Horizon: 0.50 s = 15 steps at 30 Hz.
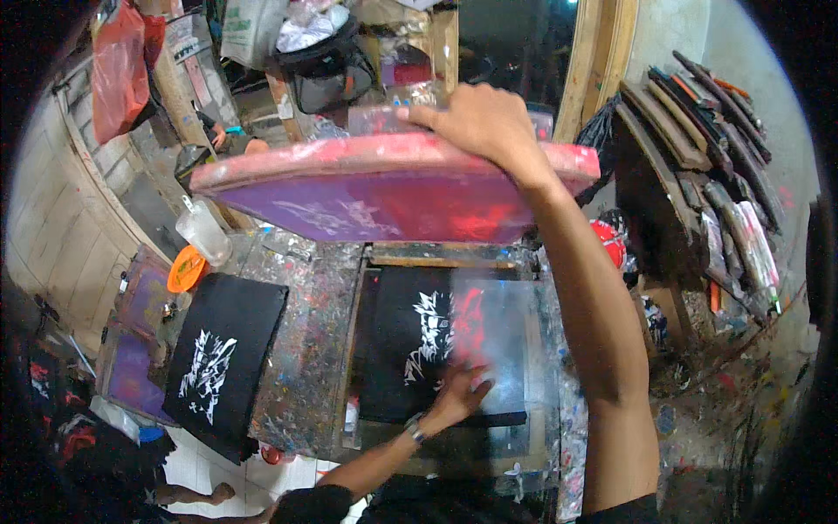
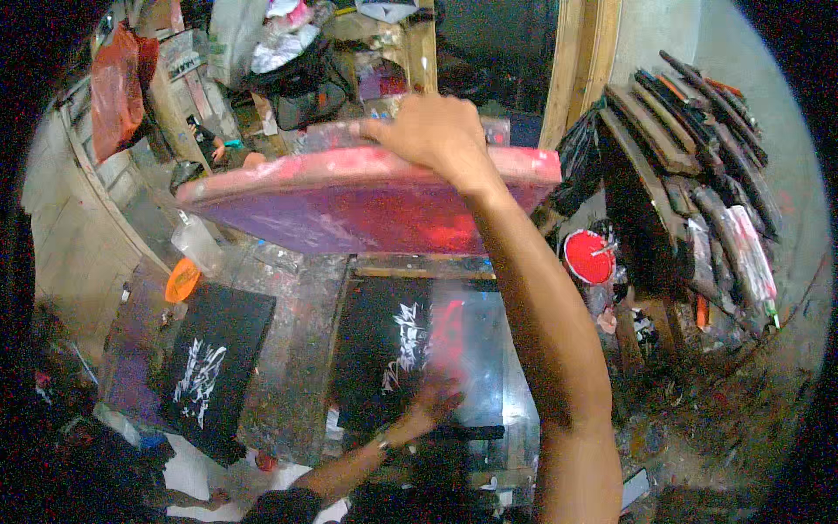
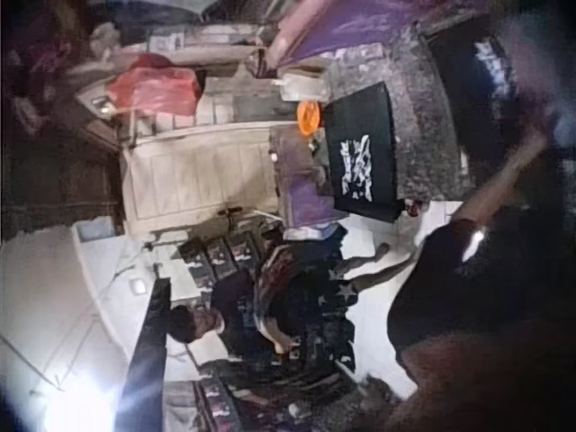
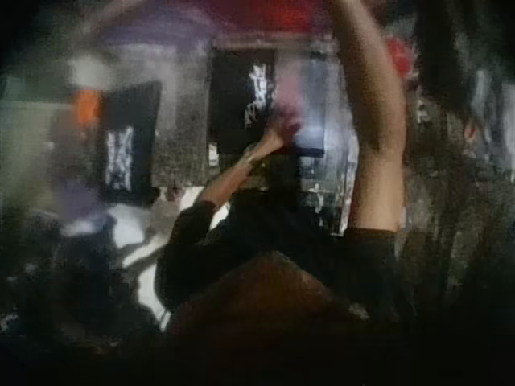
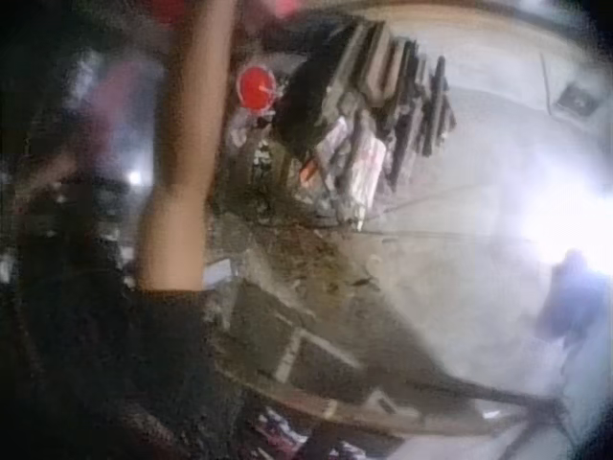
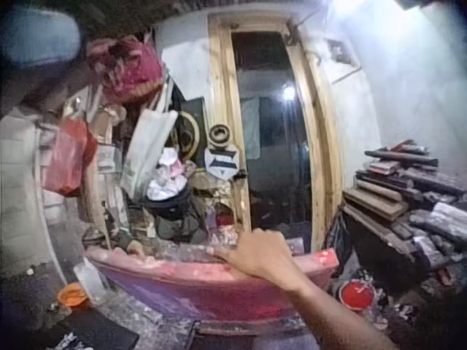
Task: The person performs screen printing on black shirts by placing each shirt on the platen, lowering the silk screen frame, and using a squeegee to pull ink across the mesh to transfer the design. The person repeats this process for multiple shirts, moving printed shirts aside and positioning new ones.
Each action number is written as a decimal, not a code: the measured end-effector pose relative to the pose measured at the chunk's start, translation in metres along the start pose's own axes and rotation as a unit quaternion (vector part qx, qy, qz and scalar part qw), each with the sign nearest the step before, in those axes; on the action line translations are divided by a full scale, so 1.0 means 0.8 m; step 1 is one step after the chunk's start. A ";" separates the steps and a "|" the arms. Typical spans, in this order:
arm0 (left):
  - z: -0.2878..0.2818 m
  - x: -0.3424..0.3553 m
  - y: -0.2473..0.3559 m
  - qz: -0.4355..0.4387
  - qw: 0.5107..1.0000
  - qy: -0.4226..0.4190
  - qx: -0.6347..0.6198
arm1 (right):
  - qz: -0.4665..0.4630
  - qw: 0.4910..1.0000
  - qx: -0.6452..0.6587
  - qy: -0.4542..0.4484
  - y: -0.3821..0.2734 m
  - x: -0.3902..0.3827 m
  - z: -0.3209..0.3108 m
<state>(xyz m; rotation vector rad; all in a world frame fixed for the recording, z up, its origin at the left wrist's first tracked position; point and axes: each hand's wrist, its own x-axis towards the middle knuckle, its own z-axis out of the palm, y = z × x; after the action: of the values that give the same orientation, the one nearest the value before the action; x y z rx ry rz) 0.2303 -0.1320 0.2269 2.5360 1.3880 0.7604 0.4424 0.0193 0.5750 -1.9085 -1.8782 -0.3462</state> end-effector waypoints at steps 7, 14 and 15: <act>-0.227 0.082 -0.023 0.009 0.952 0.230 0.204 | -0.068 0.996 -0.008 0.055 -0.061 -0.194 0.045; -0.106 -0.133 -0.111 0.073 0.987 -0.096 0.107 | -0.082 0.969 0.044 -0.231 -0.045 -0.414 0.203; -0.090 -0.146 -0.123 0.084 0.984 -0.106 0.114 | -0.100 0.962 0.070 -0.245 -0.041 -0.420 0.217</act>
<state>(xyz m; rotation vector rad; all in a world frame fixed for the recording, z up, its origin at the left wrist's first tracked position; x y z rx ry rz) 0.0689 -0.1808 0.2113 2.8387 1.2698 0.3548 0.3725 -0.1956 0.2700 -1.8254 -2.3459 0.2232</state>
